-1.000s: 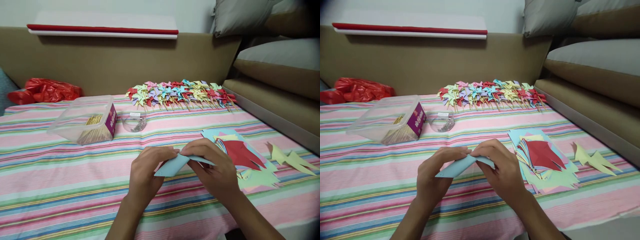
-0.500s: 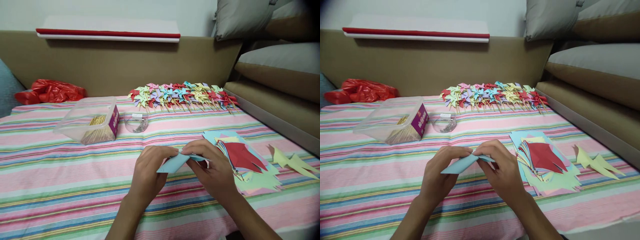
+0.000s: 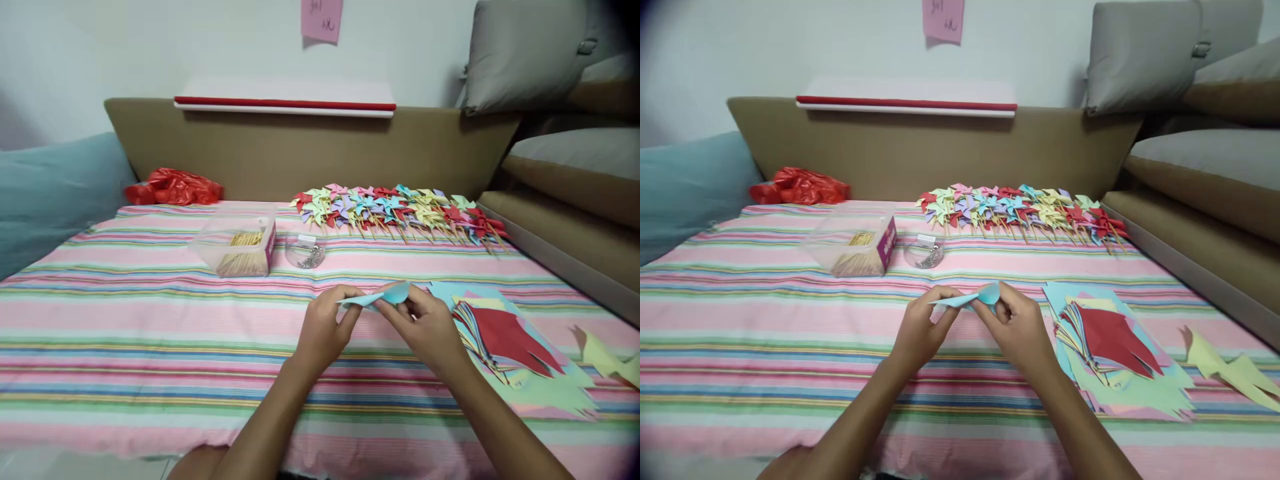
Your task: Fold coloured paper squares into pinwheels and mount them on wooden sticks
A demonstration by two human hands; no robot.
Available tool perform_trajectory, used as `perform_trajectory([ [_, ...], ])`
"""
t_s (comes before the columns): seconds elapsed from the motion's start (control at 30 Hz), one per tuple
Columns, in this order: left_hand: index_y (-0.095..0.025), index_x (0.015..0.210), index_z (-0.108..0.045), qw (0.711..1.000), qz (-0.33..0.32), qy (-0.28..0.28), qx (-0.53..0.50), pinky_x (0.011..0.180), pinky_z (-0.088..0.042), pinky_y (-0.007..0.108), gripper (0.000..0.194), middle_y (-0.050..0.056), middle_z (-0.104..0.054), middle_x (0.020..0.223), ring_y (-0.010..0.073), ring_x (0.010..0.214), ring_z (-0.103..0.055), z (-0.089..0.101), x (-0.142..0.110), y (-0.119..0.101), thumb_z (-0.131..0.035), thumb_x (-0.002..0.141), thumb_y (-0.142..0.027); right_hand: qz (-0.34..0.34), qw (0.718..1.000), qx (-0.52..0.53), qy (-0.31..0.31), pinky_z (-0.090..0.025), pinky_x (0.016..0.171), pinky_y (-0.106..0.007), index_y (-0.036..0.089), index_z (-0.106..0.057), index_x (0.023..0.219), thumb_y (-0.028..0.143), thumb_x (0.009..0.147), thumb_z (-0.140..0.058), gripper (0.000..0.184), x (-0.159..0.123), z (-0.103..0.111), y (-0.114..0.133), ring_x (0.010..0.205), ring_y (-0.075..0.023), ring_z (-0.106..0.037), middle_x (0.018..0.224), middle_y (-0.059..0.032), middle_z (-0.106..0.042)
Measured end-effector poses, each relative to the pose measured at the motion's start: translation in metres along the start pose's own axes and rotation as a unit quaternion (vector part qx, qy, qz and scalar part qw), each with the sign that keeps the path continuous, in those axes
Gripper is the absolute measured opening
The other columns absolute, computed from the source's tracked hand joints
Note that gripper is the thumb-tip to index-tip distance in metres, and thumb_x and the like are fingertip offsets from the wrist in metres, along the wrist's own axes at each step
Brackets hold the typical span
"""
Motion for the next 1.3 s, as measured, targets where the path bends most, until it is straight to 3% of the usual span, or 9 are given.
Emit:
perform_trajectory([
  [0.1,-0.019,0.099,-0.069,0.995,0.067,0.001,-0.074,0.088,-0.049,0.032,0.011,0.006,-0.075,0.098,0.0207,0.095,-0.068,0.007,-0.004,0.009,-0.062,0.092,-0.023,-0.013,1.0,0.006,0.015,-0.021,0.052,-0.027,0.022,-0.046,0.061,0.043,0.087,-0.066,0.039,0.004,-0.011,0.004,0.052,-0.0106,-0.027,0.054,0.0085,-0.026],
  [0.33,-0.017,0.092,-0.069,0.98,0.124,0.064,-0.141,0.081,-0.049,0.03,0.027,0.006,-0.071,0.088,0.0206,0.086,-0.066,0.022,-0.017,0.013,-0.067,0.088,-0.043,-0.058,0.995,0.066,0.049,-0.02,0.053,-0.027,0.019,-0.059,0.07,0.055,0.082,-0.068,0.038,-0.009,-0.018,-0.002,0.053,-0.0112,-0.027,0.054,0.0078,-0.029],
  [0.43,-0.015,0.084,-0.068,0.966,0.155,0.109,-0.177,0.079,-0.048,0.03,0.039,0.006,-0.07,0.083,0.0201,0.082,-0.065,0.022,-0.028,0.011,-0.06,0.091,-0.053,-0.084,0.99,0.104,0.054,-0.027,0.051,-0.027,0.018,-0.064,0.076,0.059,0.08,-0.069,0.041,-0.02,-0.015,-0.005,0.052,-0.0124,-0.036,0.055,0.0047,-0.044],
  [0.53,-0.014,0.091,-0.067,0.942,0.198,0.15,-0.226,0.08,-0.05,0.033,0.049,0.01,-0.073,0.086,0.0228,0.083,-0.069,0.019,-0.04,0.012,-0.056,0.09,-0.062,-0.104,0.982,0.144,0.065,-0.04,0.058,-0.029,0.018,-0.066,0.079,0.058,0.079,-0.071,0.041,-0.03,-0.013,-0.003,0.063,-0.0171,-0.053,0.069,-0.0022,-0.063],
  [0.67,-0.011,0.1,-0.065,0.907,0.239,0.183,-0.294,0.083,-0.053,0.038,0.06,0.015,-0.075,0.088,0.0261,0.082,-0.072,0.015,-0.05,0.012,-0.05,0.09,-0.069,-0.118,0.974,0.177,0.08,-0.046,0.068,-0.031,0.017,-0.068,0.085,0.055,0.079,-0.072,0.039,-0.038,-0.012,0.004,0.074,-0.0203,-0.061,0.081,-0.0052,-0.07],
  [0.9,-0.012,0.088,-0.069,0.886,0.238,0.218,-0.333,0.081,-0.052,0.036,0.063,0.012,-0.073,0.078,0.0236,0.076,-0.07,0.02,-0.047,-0.016,-0.051,0.087,-0.072,-0.101,0.966,0.205,0.119,-0.046,0.073,-0.032,0.016,-0.069,0.087,0.053,0.08,-0.074,0.038,-0.038,-0.007,0.028,0.078,-0.02,-0.06,0.085,-0.0057,-0.069],
  [1.1,-0.014,0.083,-0.067,0.887,0.225,0.24,-0.325,0.077,-0.051,0.035,0.062,0.009,-0.071,0.074,0.0222,0.072,-0.068,0.025,-0.042,-0.048,-0.048,0.089,-0.072,-0.081,0.964,0.226,0.112,-0.038,0.061,-0.028,0.017,-0.066,0.079,0.052,0.078,-0.076,0.037,-0.04,0.007,0.055,0.065,-0.0142,-0.048,0.071,0.0002,-0.059],
  [1.3,-0.015,0.08,-0.063,0.893,0.22,0.239,-0.313,0.08,-0.052,0.038,0.064,0.008,-0.069,0.072,0.0225,0.069,-0.069,0.034,-0.034,-0.061,-0.046,0.087,-0.076,-0.069,0.954,0.267,0.117,-0.033,0.057,-0.026,0.017,-0.061,0.073,0.052,0.075,-0.079,0.039,-0.034,0.008,0.073,0.059,-0.011,-0.041,0.063,0.0039,-0.052],
])
Point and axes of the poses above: each hand's wrist, its own x-axis towards the middle knuckle, its own z-axis out of the back of the hand, y = z × x, the point moved 4 cm from there along x, towards the middle knuckle
